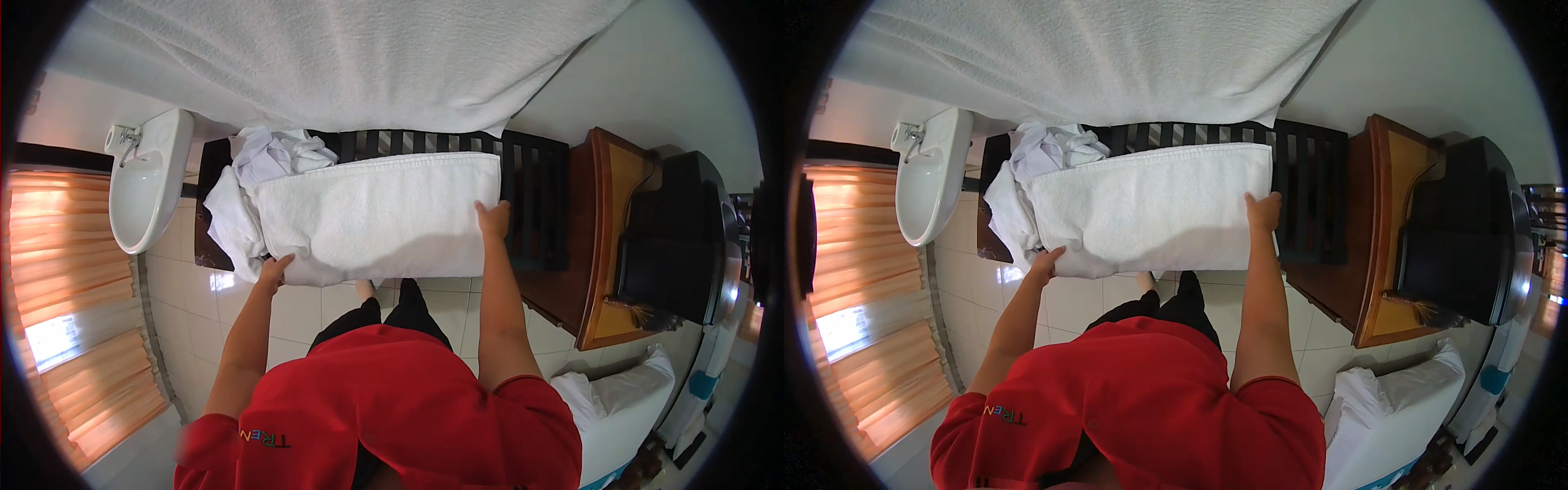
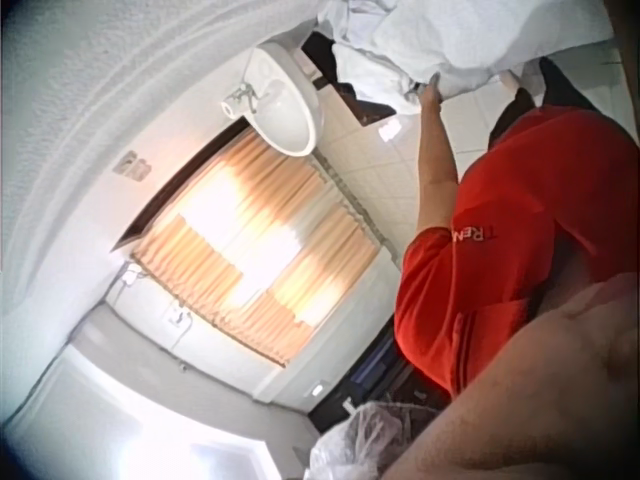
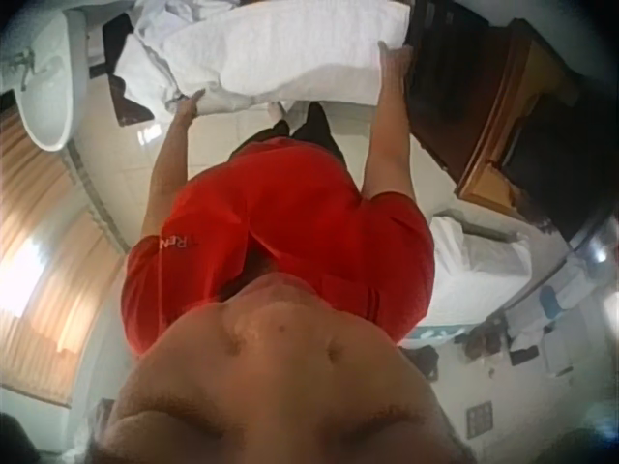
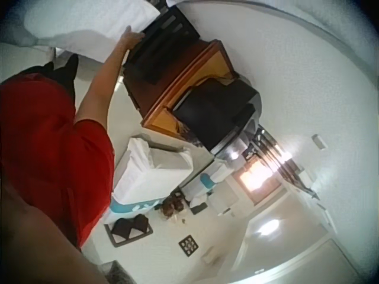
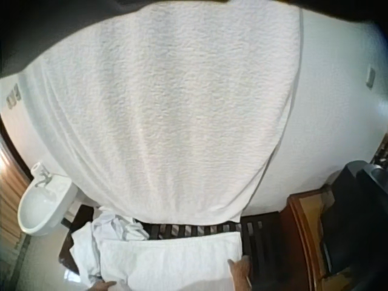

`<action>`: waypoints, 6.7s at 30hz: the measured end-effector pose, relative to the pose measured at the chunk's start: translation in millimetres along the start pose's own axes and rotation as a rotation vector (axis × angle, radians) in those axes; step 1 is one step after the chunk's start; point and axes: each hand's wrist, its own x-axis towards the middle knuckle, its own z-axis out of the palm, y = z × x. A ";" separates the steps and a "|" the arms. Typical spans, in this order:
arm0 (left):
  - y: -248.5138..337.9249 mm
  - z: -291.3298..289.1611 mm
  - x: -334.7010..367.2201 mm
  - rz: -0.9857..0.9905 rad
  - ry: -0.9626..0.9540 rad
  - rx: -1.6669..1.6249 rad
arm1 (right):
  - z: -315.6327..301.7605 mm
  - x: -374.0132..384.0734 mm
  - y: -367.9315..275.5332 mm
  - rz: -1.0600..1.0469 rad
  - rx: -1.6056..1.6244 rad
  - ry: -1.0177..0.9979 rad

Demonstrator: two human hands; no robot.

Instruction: The person folds several white towels of varying sizes on a dark wooden bench. They pick up each towel, unfold it, and fold it into a neat rectangular shape, stacking the finished towels on the bench next to a sink.

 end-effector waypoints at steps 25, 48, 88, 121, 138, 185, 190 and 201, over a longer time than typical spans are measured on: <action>58.0 91.5 15.3 0.207 -0.327 0.450 | -78.1 5.9 170.9 0.214 -0.108 -0.052; 160.2 138.0 14.0 1.090 -0.403 0.700 | -72.4 17.4 180.7 0.289 0.671 -0.244; 68.9 210.7 -42.1 0.604 -0.098 0.701 | -6.0 -18.4 -27.2 -0.433 0.204 0.073; 66.8 319.5 -69.2 0.293 -0.913 -0.202 | -65.6 -130.6 -64.8 -0.450 0.571 -0.511; -16.8 215.8 -37.4 0.609 -0.095 -0.006 | 9.6 -103.8 -47.2 -0.526 0.022 -0.320; 50.0 364.2 -61.9 0.524 -0.893 0.535 | -85.4 50.0 77.8 -0.155 -0.474 0.037; 59.8 255.6 -44.0 0.520 -0.653 0.349 | -70.0 37.3 70.5 -0.117 -0.564 -0.055; 65.9 5.6 -3.3 0.625 1.012 0.288 | -8.5 -122.7 -67.1 -0.760 0.015 -0.550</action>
